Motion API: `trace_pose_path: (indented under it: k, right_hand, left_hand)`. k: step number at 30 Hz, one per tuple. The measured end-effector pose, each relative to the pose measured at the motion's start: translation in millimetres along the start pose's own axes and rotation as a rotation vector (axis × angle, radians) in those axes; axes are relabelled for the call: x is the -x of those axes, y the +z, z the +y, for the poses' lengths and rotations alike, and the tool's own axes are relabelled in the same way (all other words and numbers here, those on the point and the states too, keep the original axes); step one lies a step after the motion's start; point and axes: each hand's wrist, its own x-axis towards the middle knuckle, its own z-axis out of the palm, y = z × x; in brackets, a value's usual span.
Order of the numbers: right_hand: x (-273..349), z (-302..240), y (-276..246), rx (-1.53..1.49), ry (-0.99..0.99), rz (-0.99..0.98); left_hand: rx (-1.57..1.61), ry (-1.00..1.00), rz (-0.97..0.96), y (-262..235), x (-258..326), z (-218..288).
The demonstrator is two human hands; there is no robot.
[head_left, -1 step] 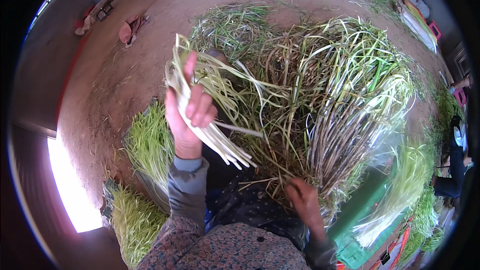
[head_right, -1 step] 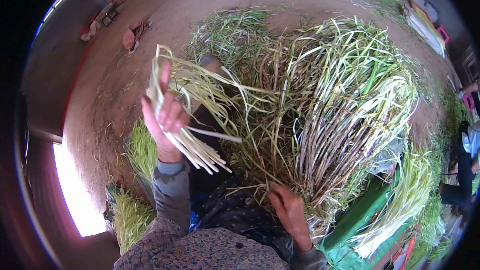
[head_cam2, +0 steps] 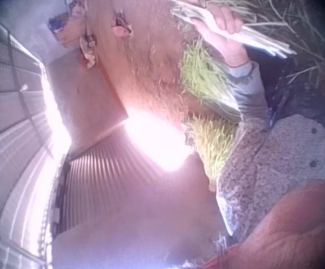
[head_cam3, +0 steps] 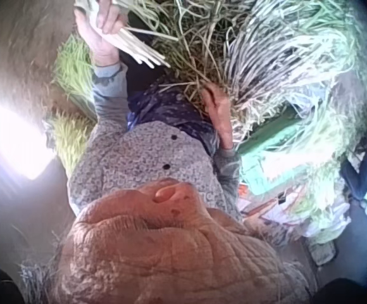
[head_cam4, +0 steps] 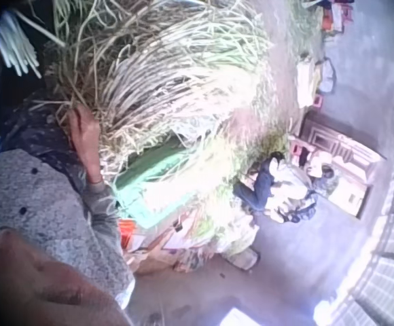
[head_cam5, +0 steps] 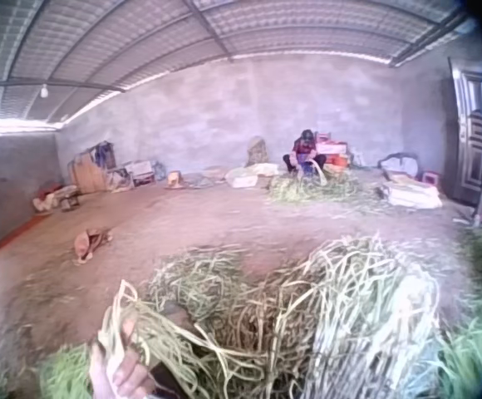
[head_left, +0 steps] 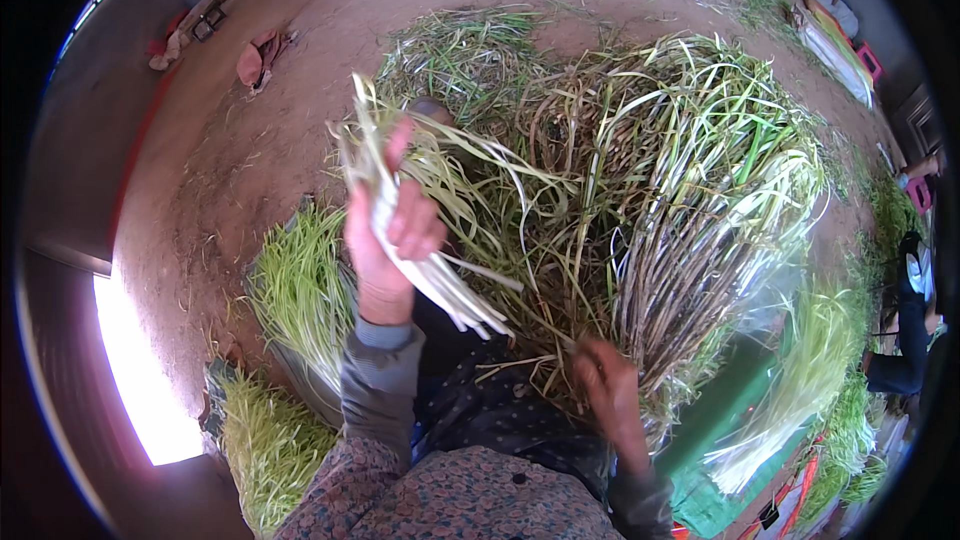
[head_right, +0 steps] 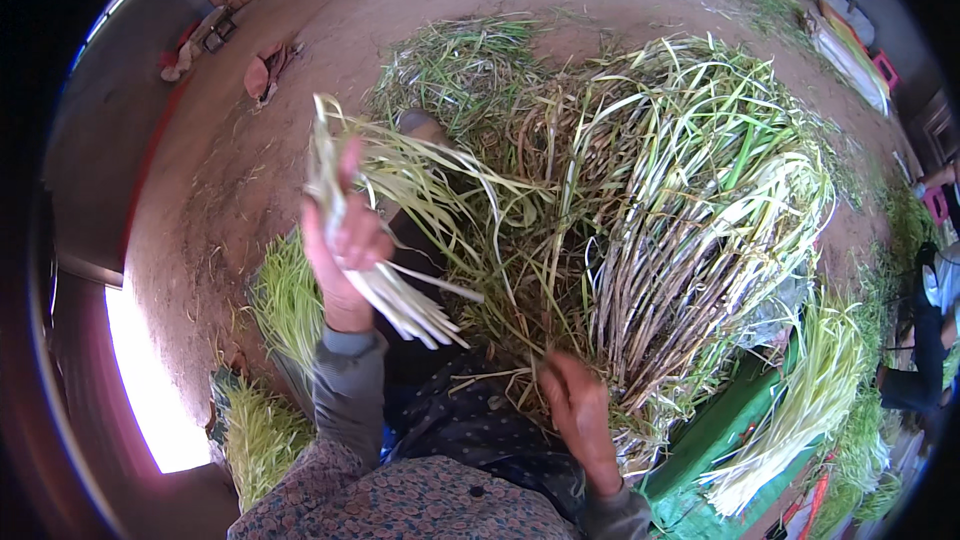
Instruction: The person sits on the floor and processes a large pile of long, white vegetable stalks by hand. They repeatedly pick up stalks, peel off outer layers, and separate the usable parts from the waste, which is discarded onto the floor.
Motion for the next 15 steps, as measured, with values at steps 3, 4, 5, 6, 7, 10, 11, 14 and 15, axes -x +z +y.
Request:
trace_pose_path:
  k: [3,4,5,6,7,10,11,14,15]
  right_hand:
    - [-54,14,12,0.115,-0.043,0.170]
    - [-74,33,21,0.238,-0.069,0.225]
    - [-88,39,25,0.368,-0.094,0.285]
    - [-91,42,25,0.200,0.017,0.229]
    - [-93,44,24,0.032,0.127,0.174]
    - [-87,22,28,-0.276,0.188,0.029]
    - [-77,11,24,-0.337,0.172,-0.002]
    - [-57,-7,18,-0.392,0.143,-0.080]
    - [-53,-11,18,-0.373,0.137,-0.104]
  left_hand:
    - [-0.055,-0.219,0.319,-29,26,-39]
    - [-0.011,-0.226,0.401,-31,31,-44]
    - [0.040,-0.236,0.480,-33,34,-48]
    - [0.020,-0.258,0.487,-36,36,-51]
    - [0.000,-0.279,0.495,-38,38,-52]
    - [-0.235,-0.378,0.527,-33,41,-54]
    - [-0.310,-0.428,0.542,-30,40,-57]
    - [-0.542,-0.466,0.529,-24,33,-67]
    - [-0.605,-0.467,0.487,-24,32,-69]
